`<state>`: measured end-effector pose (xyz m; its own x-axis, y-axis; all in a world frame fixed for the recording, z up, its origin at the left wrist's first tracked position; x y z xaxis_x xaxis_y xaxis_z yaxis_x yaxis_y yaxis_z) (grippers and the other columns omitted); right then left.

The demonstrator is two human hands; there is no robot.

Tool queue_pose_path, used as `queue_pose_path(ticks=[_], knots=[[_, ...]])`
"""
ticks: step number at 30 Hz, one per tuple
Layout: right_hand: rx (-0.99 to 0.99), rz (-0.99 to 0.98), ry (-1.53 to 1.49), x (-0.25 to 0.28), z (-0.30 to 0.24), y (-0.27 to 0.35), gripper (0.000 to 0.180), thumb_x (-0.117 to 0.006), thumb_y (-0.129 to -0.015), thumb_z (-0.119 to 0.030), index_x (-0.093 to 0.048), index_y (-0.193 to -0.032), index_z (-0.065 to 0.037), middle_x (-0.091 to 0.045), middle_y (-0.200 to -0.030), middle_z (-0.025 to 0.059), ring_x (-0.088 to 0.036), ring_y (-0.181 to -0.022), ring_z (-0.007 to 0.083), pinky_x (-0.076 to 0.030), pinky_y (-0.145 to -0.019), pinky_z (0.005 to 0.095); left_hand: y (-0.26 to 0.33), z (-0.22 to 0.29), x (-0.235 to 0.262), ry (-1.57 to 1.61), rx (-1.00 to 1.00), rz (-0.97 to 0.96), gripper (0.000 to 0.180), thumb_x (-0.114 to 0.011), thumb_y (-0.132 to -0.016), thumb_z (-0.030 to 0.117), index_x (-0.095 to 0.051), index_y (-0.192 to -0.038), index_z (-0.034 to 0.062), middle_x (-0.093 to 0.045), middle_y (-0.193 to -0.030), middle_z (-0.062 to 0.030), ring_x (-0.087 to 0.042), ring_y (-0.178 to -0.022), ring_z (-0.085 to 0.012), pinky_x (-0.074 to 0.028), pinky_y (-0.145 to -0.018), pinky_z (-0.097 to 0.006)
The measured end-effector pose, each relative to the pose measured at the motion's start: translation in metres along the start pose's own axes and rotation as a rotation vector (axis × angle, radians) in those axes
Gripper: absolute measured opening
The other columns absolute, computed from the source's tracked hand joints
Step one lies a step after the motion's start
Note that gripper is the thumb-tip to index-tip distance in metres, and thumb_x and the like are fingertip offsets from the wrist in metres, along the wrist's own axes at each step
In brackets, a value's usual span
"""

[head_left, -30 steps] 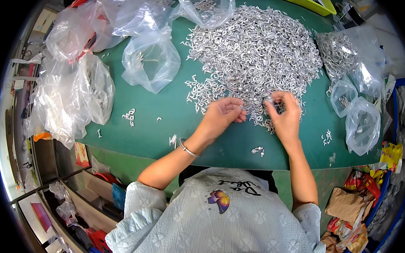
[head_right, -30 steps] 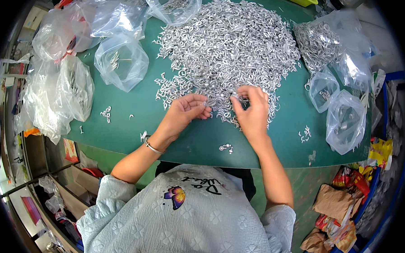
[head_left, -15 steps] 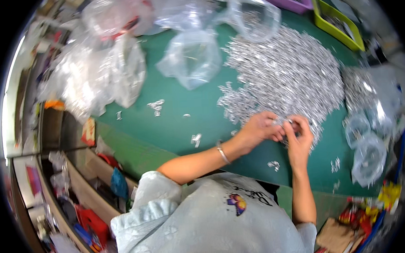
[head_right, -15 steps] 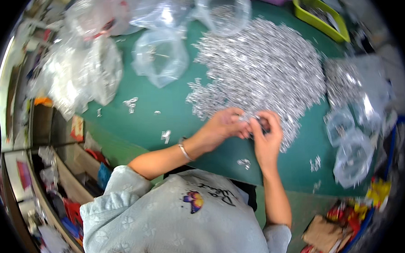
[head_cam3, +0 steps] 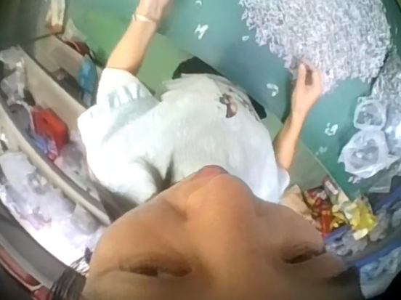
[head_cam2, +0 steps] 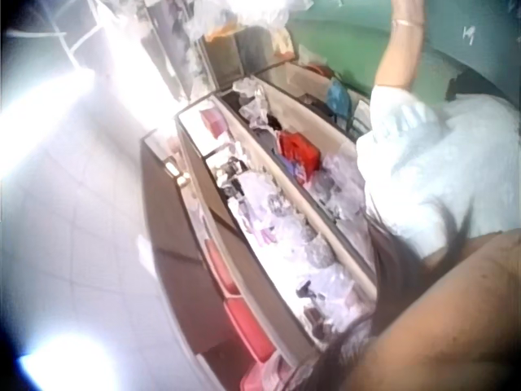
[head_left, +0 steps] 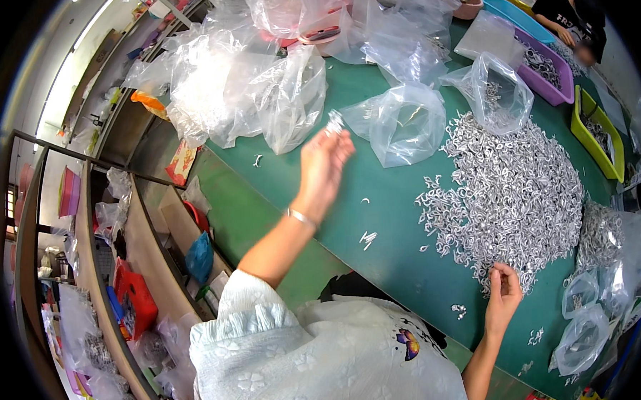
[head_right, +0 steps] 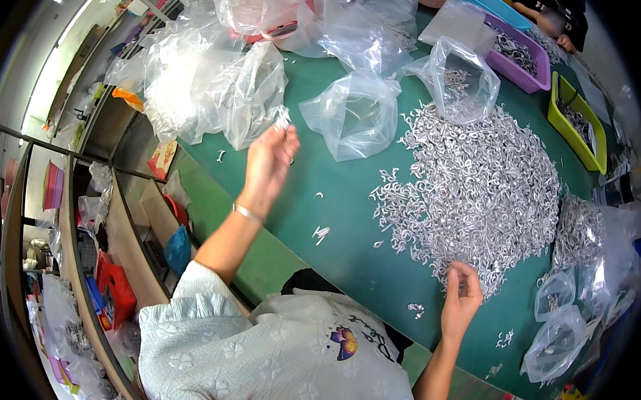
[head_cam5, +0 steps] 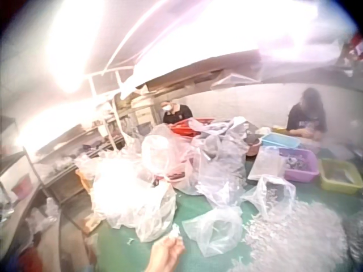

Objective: The person sorts through a large pile of small metal hooks on a green table by hand, occasionally placing handfuls into plastic bags.

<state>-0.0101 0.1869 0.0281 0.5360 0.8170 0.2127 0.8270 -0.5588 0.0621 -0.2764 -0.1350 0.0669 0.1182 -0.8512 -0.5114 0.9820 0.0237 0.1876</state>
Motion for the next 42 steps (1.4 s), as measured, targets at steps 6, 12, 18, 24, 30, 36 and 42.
queue_pose_path(ticks=[6, 12, 18, 24, 30, 36, 42], knots=[[0.004, -0.031, -0.013, -0.005, -0.002, 0.0, 0.013, -0.058, -0.094, -0.004, -0.063, -0.104, 0.003, -0.062, -0.093, 0.0047, -0.057, -0.085, 0.0097, -0.045, -0.078, 0.0235, -0.137, 0.008, 0.049, 0.035, -0.29, 0.426, 0.016, -0.043, -0.091, -0.004, -0.047, -0.106, -0.0059, -0.059, -0.098, -0.0184, -0.061, -0.077, -0.0227, -0.056, -0.067, -0.033], [0.017, 0.0, -0.008, 0.01, -0.004, 0.006, 0.015, -0.058, -0.094, -0.006, -0.063, -0.104, 0.004, -0.063, -0.096, 0.0058, -0.06, -0.089, 0.0119, -0.047, -0.08, 0.0242, -0.197, 0.064, 0.099, -0.304, -0.55, 0.469, 0.027, -0.054, -0.083, 0.002, -0.048, -0.108, -0.0031, -0.059, -0.093, -0.0154, -0.066, -0.072, -0.0278, -0.054, -0.054, -0.035], [-0.013, 0.267, 0.058, 0.072, 0.012, 0.012, 0.013, -0.061, -0.093, -0.008, -0.065, -0.102, 0.002, -0.062, -0.088, 0.0017, -0.055, -0.08, 0.0081, -0.044, -0.072, 0.0226, -0.13, 0.046, 0.075, -0.222, -0.213, 0.254, 0.051, -0.047, -0.088, -0.003, -0.034, -0.136, -0.0087, -0.048, -0.123, -0.0211, -0.062, -0.105, -0.0371, -0.057, -0.078, -0.039], [0.187, 0.336, 0.526, 0.077, -0.011, 0.005, 0.016, -0.066, -0.081, 0.001, -0.066, -0.097, 0.0, -0.063, -0.089, 0.0114, -0.057, -0.081, 0.0251, -0.047, -0.073, 0.0337, 0.054, -0.036, -0.068, -0.577, -0.398, -0.359, 0.026, -0.058, -0.093, 0.008, -0.06, -0.118, 0.0006, -0.06, -0.117, -0.0074, -0.06, -0.099, -0.0152, -0.048, -0.084, -0.027], [0.454, 0.225, 0.852, 0.027, -0.029, -0.023, 0.022, -0.069, -0.079, -0.005, -0.067, -0.101, -0.006, -0.061, -0.1, 0.0073, -0.053, -0.091, 0.0266, -0.04, -0.078, 0.0383, 0.127, -0.126, -0.163, -1.013, -0.618, -1.039, 0.032, -0.069, -0.079, 0.001, -0.064, -0.111, 0.0047, -0.058, -0.116, -0.0124, -0.057, -0.108, -0.0314, -0.047, -0.089, -0.038], [0.492, 0.246, 0.893, 0.025, -0.025, -0.027, 0.013, -0.07, -0.076, -0.003, -0.063, -0.086, -0.005, -0.062, -0.094, 0.0057, -0.054, -0.088, 0.0254, -0.04, -0.075, 0.0372, 0.142, -0.162, -0.17, -1.275, -0.819, -1.074, 0.028, -0.07, -0.077, 0.005, -0.063, -0.103, 0.0041, -0.057, -0.102, -0.0099, -0.054, -0.094, -0.0292, -0.044, -0.082, -0.039], [0.414, 0.357, 0.623, 0.042, -0.019, -0.02, 0.012, -0.067, -0.076, 0.005, -0.062, -0.085, -0.002, -0.066, -0.09, 0.01, -0.059, -0.085, 0.0276, -0.047, -0.073, 0.0363, 0.131, -0.167, -0.157, -1.295, -0.819, -1.078, 0.027, -0.069, -0.077, 0.005, -0.063, -0.103, 0.0057, -0.056, -0.104, -0.0081, -0.053, -0.096, -0.0269, -0.04, -0.079, -0.037]])
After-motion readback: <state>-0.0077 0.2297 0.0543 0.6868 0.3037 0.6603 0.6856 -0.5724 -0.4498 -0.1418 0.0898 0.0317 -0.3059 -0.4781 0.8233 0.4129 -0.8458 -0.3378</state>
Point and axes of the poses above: each hand's wrist, its own y-axis away from the middle knuckle, its own x-axis out of the back of the hand, z = x × y, the point moved 5 cm from there along -y, towards the middle knuckle
